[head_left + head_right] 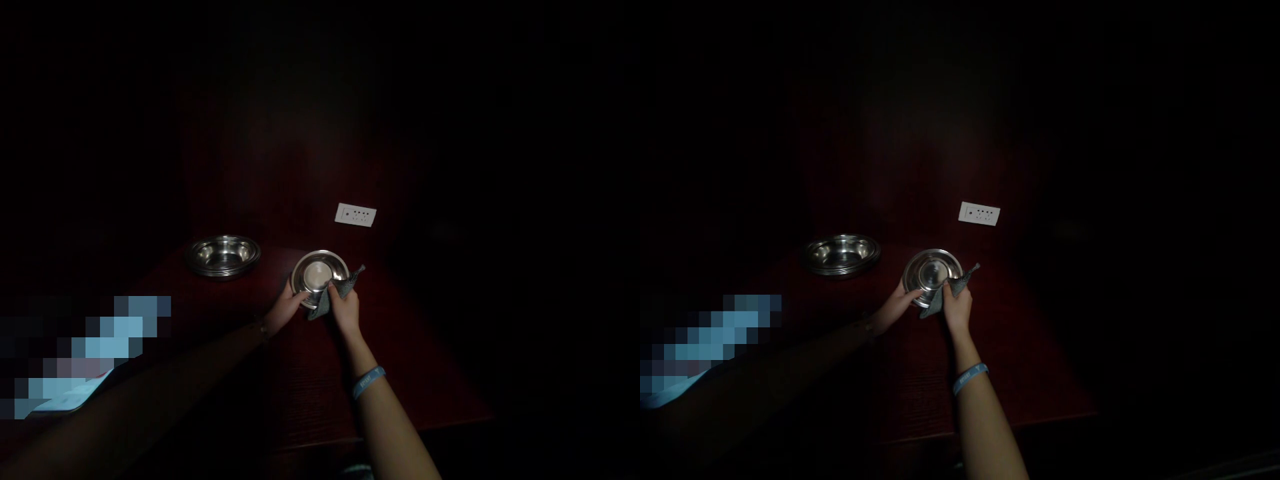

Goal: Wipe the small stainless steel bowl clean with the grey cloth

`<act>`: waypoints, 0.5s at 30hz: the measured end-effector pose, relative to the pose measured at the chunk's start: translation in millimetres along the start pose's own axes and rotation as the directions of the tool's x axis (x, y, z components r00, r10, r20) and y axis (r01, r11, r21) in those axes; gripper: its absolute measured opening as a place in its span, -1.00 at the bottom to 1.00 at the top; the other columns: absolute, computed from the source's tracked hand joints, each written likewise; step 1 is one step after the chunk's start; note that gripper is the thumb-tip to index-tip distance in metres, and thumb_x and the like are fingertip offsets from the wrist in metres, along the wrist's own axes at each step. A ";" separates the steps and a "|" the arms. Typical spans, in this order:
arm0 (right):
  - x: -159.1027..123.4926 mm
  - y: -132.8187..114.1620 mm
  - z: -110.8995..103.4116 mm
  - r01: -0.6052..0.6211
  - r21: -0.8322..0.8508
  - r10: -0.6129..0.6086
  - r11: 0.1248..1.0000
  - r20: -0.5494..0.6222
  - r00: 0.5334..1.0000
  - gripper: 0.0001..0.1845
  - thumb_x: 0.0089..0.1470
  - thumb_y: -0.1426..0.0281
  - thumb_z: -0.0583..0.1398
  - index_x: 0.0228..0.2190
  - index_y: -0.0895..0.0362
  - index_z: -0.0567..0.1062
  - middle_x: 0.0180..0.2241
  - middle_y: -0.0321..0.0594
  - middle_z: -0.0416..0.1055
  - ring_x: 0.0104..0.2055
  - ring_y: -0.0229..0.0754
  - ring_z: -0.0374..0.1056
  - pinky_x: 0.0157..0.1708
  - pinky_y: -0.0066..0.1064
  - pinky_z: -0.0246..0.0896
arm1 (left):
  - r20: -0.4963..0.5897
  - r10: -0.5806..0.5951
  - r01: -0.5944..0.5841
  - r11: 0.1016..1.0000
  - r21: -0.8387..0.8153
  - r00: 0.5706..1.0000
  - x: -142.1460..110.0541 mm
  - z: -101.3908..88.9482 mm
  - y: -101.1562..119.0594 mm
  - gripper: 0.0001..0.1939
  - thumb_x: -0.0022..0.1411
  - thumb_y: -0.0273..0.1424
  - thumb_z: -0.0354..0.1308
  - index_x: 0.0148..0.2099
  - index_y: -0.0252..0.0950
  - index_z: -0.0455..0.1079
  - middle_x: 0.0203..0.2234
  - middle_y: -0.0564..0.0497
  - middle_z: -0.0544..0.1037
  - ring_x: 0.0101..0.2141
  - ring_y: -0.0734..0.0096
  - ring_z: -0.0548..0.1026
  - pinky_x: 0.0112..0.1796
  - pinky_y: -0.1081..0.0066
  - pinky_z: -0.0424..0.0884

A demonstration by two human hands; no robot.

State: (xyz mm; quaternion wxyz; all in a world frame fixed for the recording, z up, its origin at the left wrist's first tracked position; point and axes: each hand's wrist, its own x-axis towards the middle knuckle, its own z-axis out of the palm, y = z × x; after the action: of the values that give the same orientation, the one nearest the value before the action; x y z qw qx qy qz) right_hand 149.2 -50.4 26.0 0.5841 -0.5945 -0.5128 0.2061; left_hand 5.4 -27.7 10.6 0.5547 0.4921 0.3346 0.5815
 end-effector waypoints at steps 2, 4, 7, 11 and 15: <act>-0.5 -0.3 0.1 0.004 -0.001 -0.004 1.000 0.003 1.000 -0.74 0.00 0.24 0.17 -0.36 0.18 0.52 -0.31 -0.11 0.58 -0.25 -0.08 0.50 -0.25 -0.34 0.35 | -0.019 -0.049 0.049 0.999 -0.006 0.999 -0.2 0.8 3.1 -0.44 0.01 -0.52 0.19 0.11 -0.31 0.26 0.04 -0.14 0.47 0.10 0.13 0.39 0.15 0.14 0.24; -0.5 -0.3 0.3 0.006 -0.010 -0.006 1.000 0.001 1.000 -0.74 0.00 0.24 0.17 -0.36 0.18 0.52 -0.31 -0.11 0.58 -0.25 -0.08 0.49 -0.25 -0.35 0.35 | -0.029 -0.074 0.074 0.997 -0.011 0.997 -0.8 1.6 5.6 -0.49 0.03 -0.51 0.17 0.08 -0.33 0.29 0.01 -0.15 0.50 0.06 0.12 0.42 0.11 0.13 0.29; -0.4 -0.7 0.5 0.015 -0.031 -0.015 0.999 0.001 1.000 -0.73 0.01 0.24 0.16 -0.36 0.18 0.52 -0.31 -0.11 0.57 -0.24 -0.08 0.49 -0.24 -0.35 0.35 | -0.053 -0.028 0.028 1.000 -0.011 0.998 -1.1 2.4 6.8 -0.58 0.04 -0.51 0.14 0.00 -0.33 0.35 -0.04 -0.10 0.54 0.05 0.16 0.43 0.12 0.19 0.28; -1.1 -1.6 0.9 0.030 -0.045 -0.030 0.999 0.021 0.999 -0.74 0.01 0.24 0.16 -0.37 0.16 0.54 -0.33 -0.13 0.57 -0.26 -0.08 0.49 -0.23 -0.32 0.35 | -0.110 -0.023 0.023 1.000 -0.002 0.994 1.1 1.9 3.7 -0.71 0.09 -0.46 0.10 -0.09 -0.32 0.41 -0.12 -0.08 0.58 0.02 0.18 0.46 0.12 0.22 0.27; -1.2 0.5 1.9 0.028 -0.031 -0.027 0.999 0.033 0.999 -0.74 0.01 0.24 0.16 -0.37 0.14 0.55 -0.33 -0.15 0.56 -0.26 -0.10 0.49 -0.23 -0.32 0.37 | -0.144 -0.035 0.035 0.999 -0.002 0.989 4.2 0.7 -0.9 -0.74 0.15 -0.35 0.12 -0.10 -0.31 0.42 -0.14 -0.09 0.59 0.01 0.15 0.47 0.12 0.20 0.26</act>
State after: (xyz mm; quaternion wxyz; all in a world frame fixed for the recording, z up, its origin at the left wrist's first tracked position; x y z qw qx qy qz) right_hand 147.4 -50.4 24.6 0.5690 -0.5932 -0.5334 0.1996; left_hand 6.8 -23.6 10.8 0.5392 0.4432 0.3826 0.6054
